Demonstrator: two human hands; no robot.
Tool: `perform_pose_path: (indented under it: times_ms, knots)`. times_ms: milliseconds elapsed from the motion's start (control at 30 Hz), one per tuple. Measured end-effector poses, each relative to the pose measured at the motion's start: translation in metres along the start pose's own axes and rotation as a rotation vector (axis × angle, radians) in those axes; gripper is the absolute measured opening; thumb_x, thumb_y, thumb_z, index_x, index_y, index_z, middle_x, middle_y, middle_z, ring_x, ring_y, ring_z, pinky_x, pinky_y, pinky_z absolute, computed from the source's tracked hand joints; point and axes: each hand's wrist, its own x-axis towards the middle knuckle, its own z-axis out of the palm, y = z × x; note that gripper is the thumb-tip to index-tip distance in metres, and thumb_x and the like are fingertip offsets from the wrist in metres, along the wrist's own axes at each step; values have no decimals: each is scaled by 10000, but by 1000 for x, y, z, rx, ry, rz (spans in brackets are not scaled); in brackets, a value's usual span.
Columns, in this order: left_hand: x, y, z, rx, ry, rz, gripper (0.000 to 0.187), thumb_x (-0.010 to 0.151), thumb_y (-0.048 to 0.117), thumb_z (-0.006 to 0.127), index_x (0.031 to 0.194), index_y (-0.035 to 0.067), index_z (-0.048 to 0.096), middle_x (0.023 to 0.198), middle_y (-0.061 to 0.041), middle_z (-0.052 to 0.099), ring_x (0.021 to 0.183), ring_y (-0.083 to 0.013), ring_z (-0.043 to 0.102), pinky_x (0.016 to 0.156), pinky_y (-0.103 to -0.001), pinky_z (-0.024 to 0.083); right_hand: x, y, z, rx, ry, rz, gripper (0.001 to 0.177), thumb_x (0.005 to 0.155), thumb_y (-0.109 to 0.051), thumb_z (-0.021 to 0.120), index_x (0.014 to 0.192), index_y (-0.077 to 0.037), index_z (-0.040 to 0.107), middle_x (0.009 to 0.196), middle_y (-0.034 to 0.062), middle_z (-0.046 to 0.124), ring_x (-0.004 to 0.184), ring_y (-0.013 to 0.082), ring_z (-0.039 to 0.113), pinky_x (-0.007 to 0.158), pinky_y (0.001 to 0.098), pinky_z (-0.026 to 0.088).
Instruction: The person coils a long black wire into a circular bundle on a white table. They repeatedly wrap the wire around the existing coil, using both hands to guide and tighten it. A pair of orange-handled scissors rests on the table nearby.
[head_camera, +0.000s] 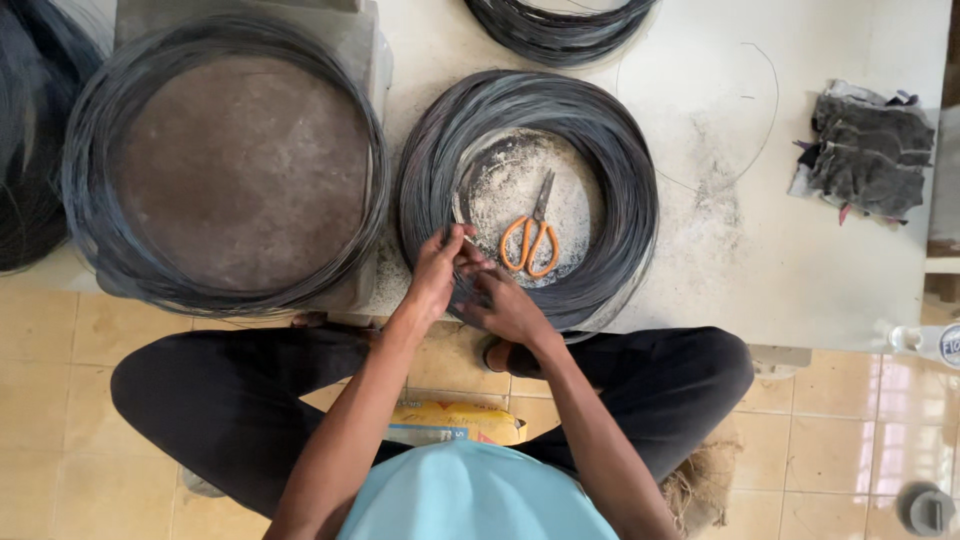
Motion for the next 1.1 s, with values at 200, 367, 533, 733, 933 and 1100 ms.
perform_pose_path:
  times_ms: [200, 367, 533, 733, 933, 1100]
  knots:
    - [-6, 14, 22, 33, 51, -10, 322, 1041, 396, 460, 977, 90, 539, 549, 44, 288, 370, -83, 304, 284, -214, 310, -10, 29, 18, 25, 145, -5, 291, 877, -308, 671, 856, -27, 602, 798, 219, 634, 844, 435, 663, 741, 475, 531]
    - [0, 24, 29, 192, 125, 88, 331, 1058, 369, 393, 937, 89, 521, 569, 49, 273, 354, -77, 304, 261, -237, 276, -16, 38, 33, -44, 236, -24, 384, 922, -399, 665, 831, -41, 560, 749, 199, 596, 784, 410, 660, 675, 451, 537]
    - [11, 19, 26, 139, 165, 50, 330, 1070, 349, 318, 907, 112, 480, 587, 56, 244, 352, -67, 273, 255, -226, 240, -37, 37, 36, -240, 286, -87, 457, 881, -433, 697, 1027, -28, 543, 879, 191, 581, 823, 434, 655, 681, 504, 550]
    - [6, 0, 26, 13, 208, -43, 316, 1055, 386, 406, 882, 141, 507, 590, 83, 289, 372, -60, 330, 248, -207, 275, -97, 27, 26, -72, 584, 155, 369, 856, -440, 764, 717, -112, 669, 694, 66, 608, 727, 293, 667, 688, 366, 532]
    - [16, -7, 26, -67, 197, -65, 317, 1062, 368, 394, 865, 136, 484, 606, 80, 195, 377, -64, 265, 263, -213, 218, -115, 17, 43, 55, 515, 476, 400, 848, -527, 712, 643, -183, 722, 664, 30, 675, 780, 271, 694, 759, 393, 545]
    - [9, 5, 24, -173, 110, -62, 315, 1056, 389, 421, 851, 155, 470, 561, 70, 194, 367, -61, 193, 267, -203, 160, -86, 70, 66, 1668, 195, 108, 1030, 778, -739, 471, 1575, -146, 198, 1611, 146, 267, 1488, 301, 230, 1193, 477, 190]
